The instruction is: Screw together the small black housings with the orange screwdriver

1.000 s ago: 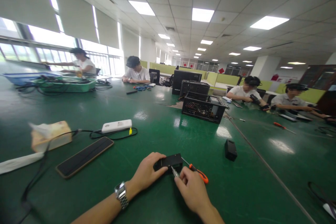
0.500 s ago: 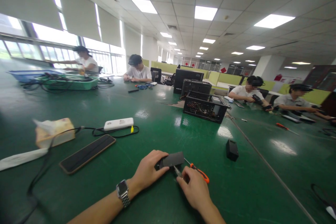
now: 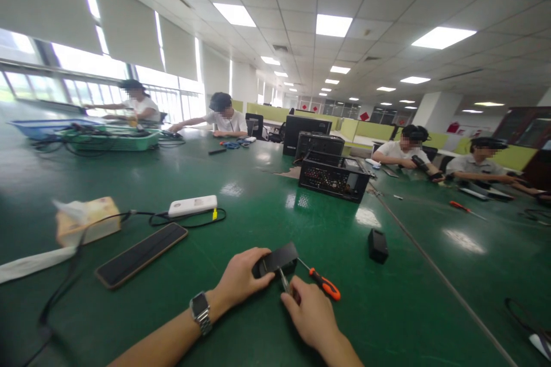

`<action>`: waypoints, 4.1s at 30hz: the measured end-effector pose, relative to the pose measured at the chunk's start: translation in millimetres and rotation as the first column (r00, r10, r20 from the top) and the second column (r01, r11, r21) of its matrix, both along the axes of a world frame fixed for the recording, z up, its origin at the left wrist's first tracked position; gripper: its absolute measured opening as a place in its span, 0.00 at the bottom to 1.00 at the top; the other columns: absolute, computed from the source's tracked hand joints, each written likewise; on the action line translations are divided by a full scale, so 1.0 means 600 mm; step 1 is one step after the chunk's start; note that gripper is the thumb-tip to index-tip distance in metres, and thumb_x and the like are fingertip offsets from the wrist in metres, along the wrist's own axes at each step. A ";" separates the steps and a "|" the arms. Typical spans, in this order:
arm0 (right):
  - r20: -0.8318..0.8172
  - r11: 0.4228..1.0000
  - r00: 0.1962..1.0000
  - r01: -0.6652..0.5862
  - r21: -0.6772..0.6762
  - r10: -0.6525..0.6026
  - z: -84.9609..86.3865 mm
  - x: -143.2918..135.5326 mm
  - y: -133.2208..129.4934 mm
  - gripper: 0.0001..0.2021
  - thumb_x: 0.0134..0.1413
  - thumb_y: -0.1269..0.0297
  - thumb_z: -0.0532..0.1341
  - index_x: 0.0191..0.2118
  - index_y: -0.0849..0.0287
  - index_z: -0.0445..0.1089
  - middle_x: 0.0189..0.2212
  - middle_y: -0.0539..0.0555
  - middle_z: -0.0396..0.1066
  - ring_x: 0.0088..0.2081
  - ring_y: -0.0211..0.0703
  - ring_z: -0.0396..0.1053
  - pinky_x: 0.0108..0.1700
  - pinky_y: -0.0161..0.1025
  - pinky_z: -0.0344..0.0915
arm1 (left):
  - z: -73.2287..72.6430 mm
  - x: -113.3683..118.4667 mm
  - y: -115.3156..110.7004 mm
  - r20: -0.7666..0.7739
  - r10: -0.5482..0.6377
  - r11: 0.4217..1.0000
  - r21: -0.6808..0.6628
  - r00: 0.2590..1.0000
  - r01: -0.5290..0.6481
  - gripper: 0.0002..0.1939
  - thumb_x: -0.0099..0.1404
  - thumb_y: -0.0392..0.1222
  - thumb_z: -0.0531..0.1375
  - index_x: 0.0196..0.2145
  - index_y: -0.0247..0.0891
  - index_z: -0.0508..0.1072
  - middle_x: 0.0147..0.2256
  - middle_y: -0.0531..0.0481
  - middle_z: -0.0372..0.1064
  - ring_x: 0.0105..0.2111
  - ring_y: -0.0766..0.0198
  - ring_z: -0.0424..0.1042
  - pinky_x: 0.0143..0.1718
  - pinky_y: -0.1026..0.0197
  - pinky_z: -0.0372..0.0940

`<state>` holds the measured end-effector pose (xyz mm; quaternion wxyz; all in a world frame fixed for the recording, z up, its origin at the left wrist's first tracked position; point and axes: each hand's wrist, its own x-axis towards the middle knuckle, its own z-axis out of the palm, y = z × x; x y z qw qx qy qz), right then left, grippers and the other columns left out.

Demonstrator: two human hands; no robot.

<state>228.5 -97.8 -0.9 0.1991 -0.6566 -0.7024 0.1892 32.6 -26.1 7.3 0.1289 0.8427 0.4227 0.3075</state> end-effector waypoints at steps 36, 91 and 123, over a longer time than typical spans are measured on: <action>-0.109 0.578 0.827 0.472 0.666 -0.551 0.038 0.238 0.029 0.25 0.61 0.50 0.48 0.53 0.59 0.71 0.50 0.63 0.71 0.48 0.57 0.70 0.49 0.49 0.65 | -0.006 -0.025 0.003 0.376 -0.169 0.982 -0.014 0.911 0.188 0.19 0.62 0.40 0.62 0.52 0.45 0.72 0.55 0.44 0.66 0.52 0.54 0.67 0.55 0.48 0.63; -0.176 0.986 0.984 0.045 0.163 -0.016 0.023 0.183 0.055 0.16 0.59 0.55 0.54 0.46 0.56 0.72 0.39 0.55 0.75 0.41 0.48 0.72 0.44 0.42 0.67 | 0.004 -0.003 0.013 0.137 -0.085 0.990 -0.101 0.987 0.099 0.18 0.55 0.43 0.67 0.44 0.41 0.72 0.45 0.47 0.66 0.44 0.54 0.67 0.46 0.55 0.65; 0.126 0.853 0.991 -0.111 0.511 0.054 0.089 0.117 -0.008 0.14 0.61 0.58 0.55 0.45 0.54 0.75 0.34 0.54 0.75 0.31 0.42 0.73 0.35 0.36 0.69 | 0.013 0.002 -0.009 0.117 -0.178 0.978 0.129 0.977 0.163 0.21 0.53 0.32 0.66 0.46 0.39 0.71 0.44 0.45 0.70 0.45 0.55 0.69 0.46 0.55 0.67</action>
